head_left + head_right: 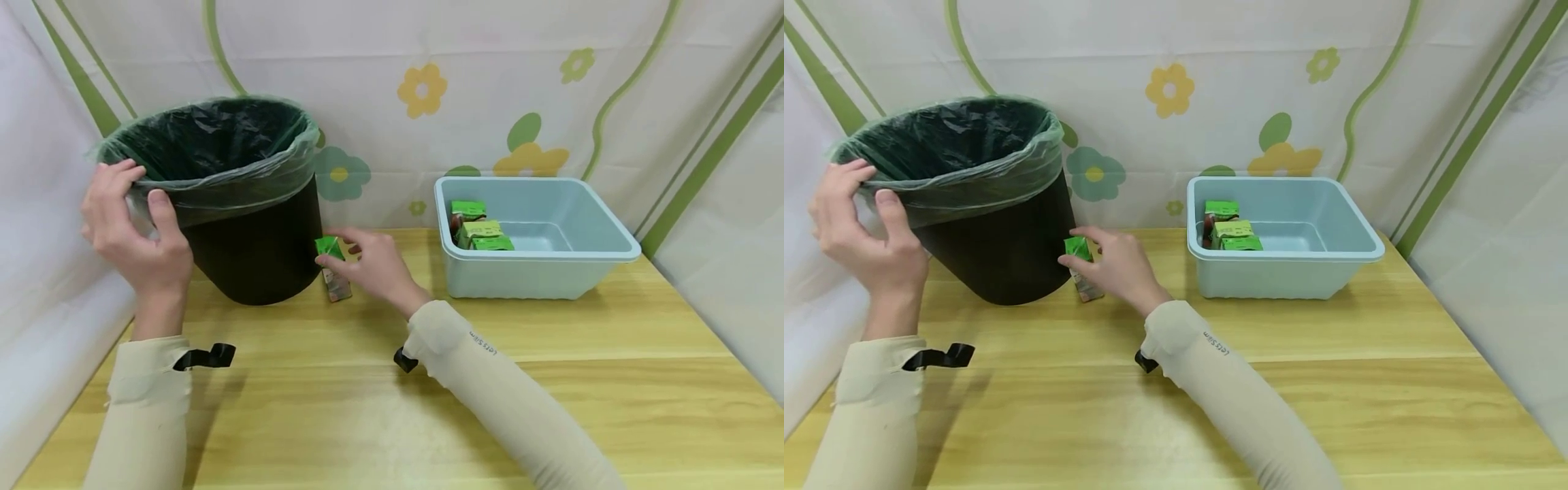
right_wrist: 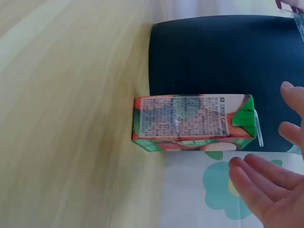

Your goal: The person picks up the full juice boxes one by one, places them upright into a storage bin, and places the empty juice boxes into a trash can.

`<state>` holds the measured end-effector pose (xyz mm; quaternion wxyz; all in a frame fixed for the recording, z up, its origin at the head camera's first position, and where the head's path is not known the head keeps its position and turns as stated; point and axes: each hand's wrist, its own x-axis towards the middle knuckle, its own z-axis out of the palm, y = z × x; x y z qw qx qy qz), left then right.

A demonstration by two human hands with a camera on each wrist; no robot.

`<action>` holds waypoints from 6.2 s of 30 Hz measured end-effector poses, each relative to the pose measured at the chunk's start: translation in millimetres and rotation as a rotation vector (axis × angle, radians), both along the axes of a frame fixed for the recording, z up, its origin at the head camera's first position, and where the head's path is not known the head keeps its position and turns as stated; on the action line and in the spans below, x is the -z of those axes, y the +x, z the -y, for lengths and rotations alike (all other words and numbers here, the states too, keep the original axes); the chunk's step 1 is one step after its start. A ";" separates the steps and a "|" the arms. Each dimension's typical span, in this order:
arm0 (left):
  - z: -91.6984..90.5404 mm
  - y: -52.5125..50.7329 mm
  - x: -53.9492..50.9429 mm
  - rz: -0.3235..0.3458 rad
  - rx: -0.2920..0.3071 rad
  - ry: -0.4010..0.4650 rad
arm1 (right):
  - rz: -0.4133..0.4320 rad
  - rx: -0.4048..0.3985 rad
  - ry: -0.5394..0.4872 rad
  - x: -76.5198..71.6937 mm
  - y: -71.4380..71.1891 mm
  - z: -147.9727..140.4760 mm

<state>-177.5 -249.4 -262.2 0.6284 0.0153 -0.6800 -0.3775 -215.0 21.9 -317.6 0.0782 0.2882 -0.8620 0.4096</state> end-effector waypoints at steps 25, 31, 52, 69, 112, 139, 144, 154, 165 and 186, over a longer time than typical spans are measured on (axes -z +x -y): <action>-2.7 2.7 -0.8 0.004 -0.003 -0.005 | -0.105 0.087 0.160 17.9 4.1 14.2; -5.7 2.7 -2.4 -0.016 0.001 -0.005 | -0.114 0.110 0.150 20.5 4.8 15.9; -5.4 2.4 -1.5 -0.015 -0.009 -0.007 | -0.184 0.075 -0.021 4.1 -3.7 -1.4; -2.1 0.5 0.6 0.001 -0.019 -0.001 | -0.124 -0.030 -0.362 -44.7 -0.9 -13.1; -11.1 1.6 -2.8 -0.001 0.014 -0.001 | 0.082 0.038 -0.878 -164.0 -0.5 28.1; -1.0 5.1 -2.6 0.029 -0.027 -0.005 | 0.037 0.044 -0.206 -164.5 -6.0 74.0; 3.1 3.1 -1.4 0.032 -0.037 -0.019 | -0.027 0.014 -0.061 -166.1 -8.5 74.6; 3.4 7.0 -3.5 0.009 -0.046 -0.027 | -0.155 0.049 0.268 -171.9 -11.1 85.6; -1.1 10.1 -4.9 -0.009 -0.053 -0.020 | -0.280 0.090 0.434 -168.0 -6.3 94.6; 2.9 7.7 -1.3 0.014 -0.057 -0.034 | -0.245 0.069 0.460 -165.1 -5.6 90.6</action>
